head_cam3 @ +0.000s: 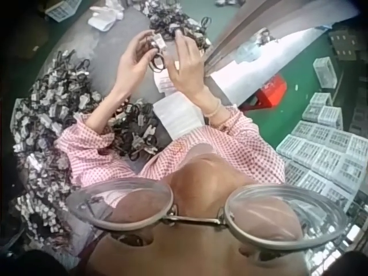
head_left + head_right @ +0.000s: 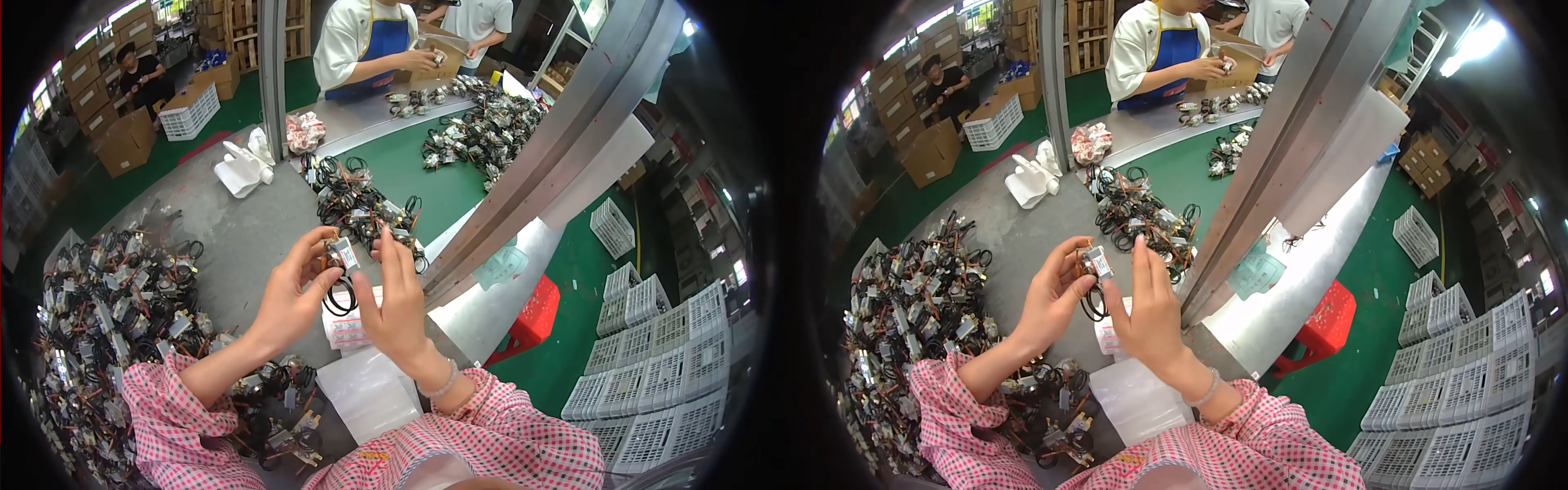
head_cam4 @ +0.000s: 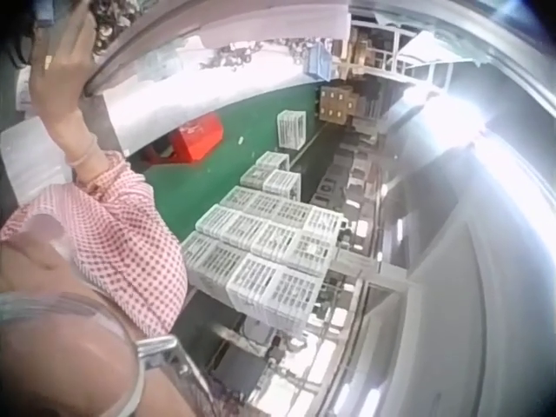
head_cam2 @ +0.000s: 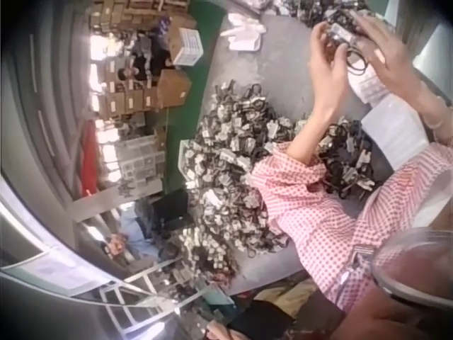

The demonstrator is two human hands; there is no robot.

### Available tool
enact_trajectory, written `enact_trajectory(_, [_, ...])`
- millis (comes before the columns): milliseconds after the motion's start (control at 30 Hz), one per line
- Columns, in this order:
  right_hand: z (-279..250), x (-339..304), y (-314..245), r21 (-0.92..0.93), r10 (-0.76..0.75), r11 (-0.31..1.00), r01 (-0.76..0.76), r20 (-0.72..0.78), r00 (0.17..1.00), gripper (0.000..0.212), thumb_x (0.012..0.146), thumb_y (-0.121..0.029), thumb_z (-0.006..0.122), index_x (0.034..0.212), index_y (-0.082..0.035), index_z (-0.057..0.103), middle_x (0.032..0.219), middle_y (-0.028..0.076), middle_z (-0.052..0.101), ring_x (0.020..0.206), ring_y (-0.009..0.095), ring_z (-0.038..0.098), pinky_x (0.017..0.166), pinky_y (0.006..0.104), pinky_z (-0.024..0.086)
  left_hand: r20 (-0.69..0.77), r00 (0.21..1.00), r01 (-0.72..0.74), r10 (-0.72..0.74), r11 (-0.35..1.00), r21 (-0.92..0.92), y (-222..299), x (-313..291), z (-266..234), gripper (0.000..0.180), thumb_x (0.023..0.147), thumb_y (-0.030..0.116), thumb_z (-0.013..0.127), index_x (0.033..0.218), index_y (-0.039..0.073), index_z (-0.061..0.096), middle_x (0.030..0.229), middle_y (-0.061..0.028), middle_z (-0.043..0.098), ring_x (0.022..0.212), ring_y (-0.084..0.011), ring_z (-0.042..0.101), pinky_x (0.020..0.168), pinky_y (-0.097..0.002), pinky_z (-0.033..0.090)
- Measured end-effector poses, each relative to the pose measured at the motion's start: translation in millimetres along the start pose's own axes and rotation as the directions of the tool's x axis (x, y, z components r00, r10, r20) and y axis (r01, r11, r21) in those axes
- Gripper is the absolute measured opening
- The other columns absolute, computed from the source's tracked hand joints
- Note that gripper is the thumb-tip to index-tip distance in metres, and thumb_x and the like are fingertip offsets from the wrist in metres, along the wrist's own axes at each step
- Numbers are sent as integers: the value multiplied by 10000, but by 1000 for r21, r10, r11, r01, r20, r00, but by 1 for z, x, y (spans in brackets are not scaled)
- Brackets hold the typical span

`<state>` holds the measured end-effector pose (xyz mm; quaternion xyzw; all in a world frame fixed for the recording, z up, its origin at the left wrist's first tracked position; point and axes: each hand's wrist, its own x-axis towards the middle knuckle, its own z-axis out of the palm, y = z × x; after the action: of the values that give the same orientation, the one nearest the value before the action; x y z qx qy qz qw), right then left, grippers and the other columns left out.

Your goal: Applying labels to small electronic components and placing them into individual bubble-wrap bags.

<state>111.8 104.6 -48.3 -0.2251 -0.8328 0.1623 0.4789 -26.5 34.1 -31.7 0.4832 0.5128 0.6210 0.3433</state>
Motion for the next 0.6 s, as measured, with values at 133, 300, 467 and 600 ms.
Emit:
enact_trajectory(133, [1,0,9,173,-85,982,79,32,996,473,885,-171,505,1283,64,400,1185,214,442,1014,331,515,847,360,437,21,999,37,-37,999,-34,2,-4,0,440,865,2,533,1278,20,383,1118,-117,543,991,-130,527,874,-283,432])
enact_trajectory(300, [7,0,9,261,-48,965,-27,277,960,506,949,-333,375,1323,8,386,1170,223,467,997,347,531,828,370,448,-41,998,44,-48,995,-93,-13,0,-4,429,877,35,538,1278,18,387,1092,-101,542,967,-113,524,850,-262,438])
enact_trajectory(467, [12,-1,15,164,-103,985,56,297,949,570,944,-407,356,1330,12,362,1146,237,490,976,374,538,811,383,452,-58,987,145,-151,983,-109,-18,2,-7,410,876,60,552,1260,18,412,1033,-77,557,915,-103,532,803,-247,454])
enact_trajectory(600, [12,-7,27,174,-99,984,35,374,922,631,922,-450,384,1345,14,325,1163,236,485,987,377,532,825,392,446,-70,979,186,-193,978,-93,-27,5,-5,387,873,59,554,1238,18,432,993,-69,567,859,-97,540,748,-240,462])
